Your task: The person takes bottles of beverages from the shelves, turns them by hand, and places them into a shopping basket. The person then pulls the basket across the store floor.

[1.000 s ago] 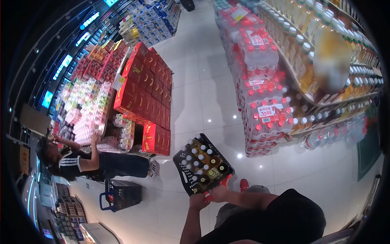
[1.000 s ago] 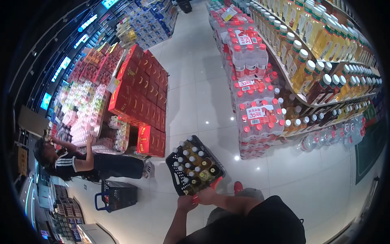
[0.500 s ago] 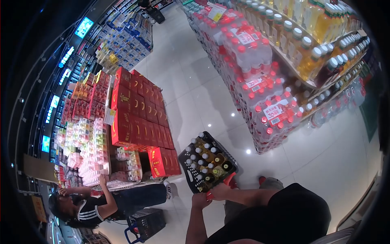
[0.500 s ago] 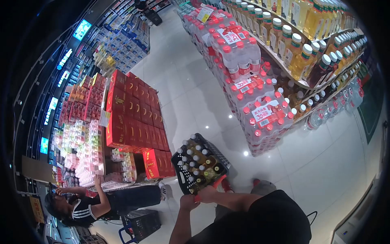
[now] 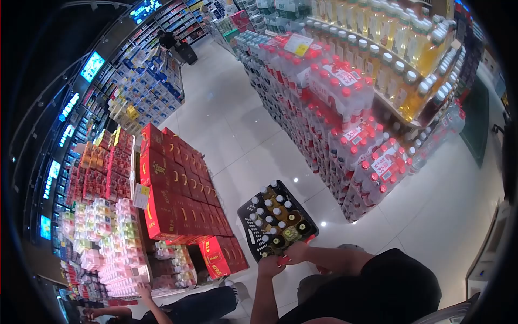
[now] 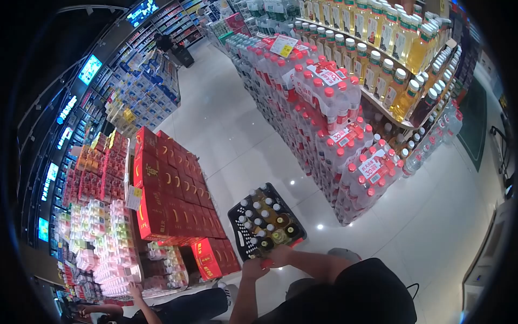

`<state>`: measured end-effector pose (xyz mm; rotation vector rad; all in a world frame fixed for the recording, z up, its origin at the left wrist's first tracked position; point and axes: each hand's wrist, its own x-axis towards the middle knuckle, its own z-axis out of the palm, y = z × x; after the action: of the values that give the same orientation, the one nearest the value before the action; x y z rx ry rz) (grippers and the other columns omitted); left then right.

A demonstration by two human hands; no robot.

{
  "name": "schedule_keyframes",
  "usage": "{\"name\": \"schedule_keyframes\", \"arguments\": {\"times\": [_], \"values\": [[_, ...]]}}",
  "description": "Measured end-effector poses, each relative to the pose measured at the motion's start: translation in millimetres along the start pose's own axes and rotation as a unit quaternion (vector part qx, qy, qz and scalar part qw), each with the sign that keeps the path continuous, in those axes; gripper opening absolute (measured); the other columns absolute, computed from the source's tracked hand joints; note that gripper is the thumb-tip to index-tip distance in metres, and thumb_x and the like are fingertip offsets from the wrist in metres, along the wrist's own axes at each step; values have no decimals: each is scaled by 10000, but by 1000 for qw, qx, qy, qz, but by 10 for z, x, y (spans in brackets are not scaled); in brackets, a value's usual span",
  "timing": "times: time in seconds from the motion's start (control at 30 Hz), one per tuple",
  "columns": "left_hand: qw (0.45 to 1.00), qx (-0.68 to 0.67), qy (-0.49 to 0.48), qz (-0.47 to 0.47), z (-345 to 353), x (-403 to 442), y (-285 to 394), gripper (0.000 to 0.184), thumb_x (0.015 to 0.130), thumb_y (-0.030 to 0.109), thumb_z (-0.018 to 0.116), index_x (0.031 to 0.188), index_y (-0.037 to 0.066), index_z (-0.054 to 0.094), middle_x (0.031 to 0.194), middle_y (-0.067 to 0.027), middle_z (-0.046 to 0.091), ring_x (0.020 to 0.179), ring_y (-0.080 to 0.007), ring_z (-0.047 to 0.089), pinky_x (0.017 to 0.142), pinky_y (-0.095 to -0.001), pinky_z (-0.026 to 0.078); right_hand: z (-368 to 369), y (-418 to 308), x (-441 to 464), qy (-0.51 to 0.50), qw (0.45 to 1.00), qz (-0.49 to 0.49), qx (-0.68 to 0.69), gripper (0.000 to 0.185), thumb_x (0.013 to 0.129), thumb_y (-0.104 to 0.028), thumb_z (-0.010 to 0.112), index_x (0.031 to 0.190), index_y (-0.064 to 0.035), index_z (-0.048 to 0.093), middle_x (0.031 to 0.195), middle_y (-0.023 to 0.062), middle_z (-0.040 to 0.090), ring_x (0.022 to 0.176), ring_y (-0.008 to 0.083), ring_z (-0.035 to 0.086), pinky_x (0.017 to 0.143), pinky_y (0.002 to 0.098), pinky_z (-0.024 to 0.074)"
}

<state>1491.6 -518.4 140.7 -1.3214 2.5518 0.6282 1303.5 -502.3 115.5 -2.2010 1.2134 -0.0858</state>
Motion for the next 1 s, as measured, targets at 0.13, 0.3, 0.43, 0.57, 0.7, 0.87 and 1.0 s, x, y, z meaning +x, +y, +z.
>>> {"name": "schedule_keyframes", "arguments": {"times": [0.13,0.3,0.43,0.57,0.7,0.87,1.0], "values": [[1000,-13,-4,8,-134,415,-476,333,648,444,656,823,160,672,802,-84,662,766,-281,638,669,-408,510,-277,125,485,7,1000,21,15,469,774,-548,548,810,-85,616,700,134,638,697,329,637,628,432,500],[998,6,-65,-19,-459,1034,-922,436,633,471,652,975,202,668,856,-95,675,816,-289,644,735,-405,513,-506,411,1105,30,999,37,20,437,777,-519,561,809,-86,613,700,136,633,685,336,632,614,444,493],[995,10,-99,-24,-758,1608,-1230,410,658,497,625,879,156,682,828,-97,676,805,-288,649,714,-406,518,-791,703,1598,41,998,51,23,418,778,-494,568,825,-82,612,696,139,630,683,336,630,620,447,493],[994,12,-102,-41,-1038,2165,-1472,406,669,503,602,880,168,692,838,-94,678,825,-290,648,721,-399,518,-1199,997,2021,20,998,59,6,448,777,-523,554,820,-82,616,699,139,632,693,332,633,619,442,492],[996,5,-82,-44,-1364,2787,-1674,408,687,493,585,868,143,693,844,-106,678,832,-291,650,717,-408,517,-1474,1460,2489,52,998,36,-9,470,777,-549,542,787,-86,621,689,140,628,671,335,625,622,449,484],[995,0,-80,-65,-1769,3460,-1802,424,710,504,571,856,124,692,847,-109,677,842,-294,651,723,-413,515,-1999,1966,2989,55,998,31,-9,433,752,-528,585,733,-97,615,668,125,621,655,337,619,600,450,477],[997,-6,-57,-50,-1924,4117,-2047,452,713,540,587,851,122,688,826,-102,679,817,-284,658,682,-406,520,-2262,2480,3422,67,997,30,-3,418,722,-524,614,718,-106,609,663,123,618,651,336,617,583,451,475]]}}
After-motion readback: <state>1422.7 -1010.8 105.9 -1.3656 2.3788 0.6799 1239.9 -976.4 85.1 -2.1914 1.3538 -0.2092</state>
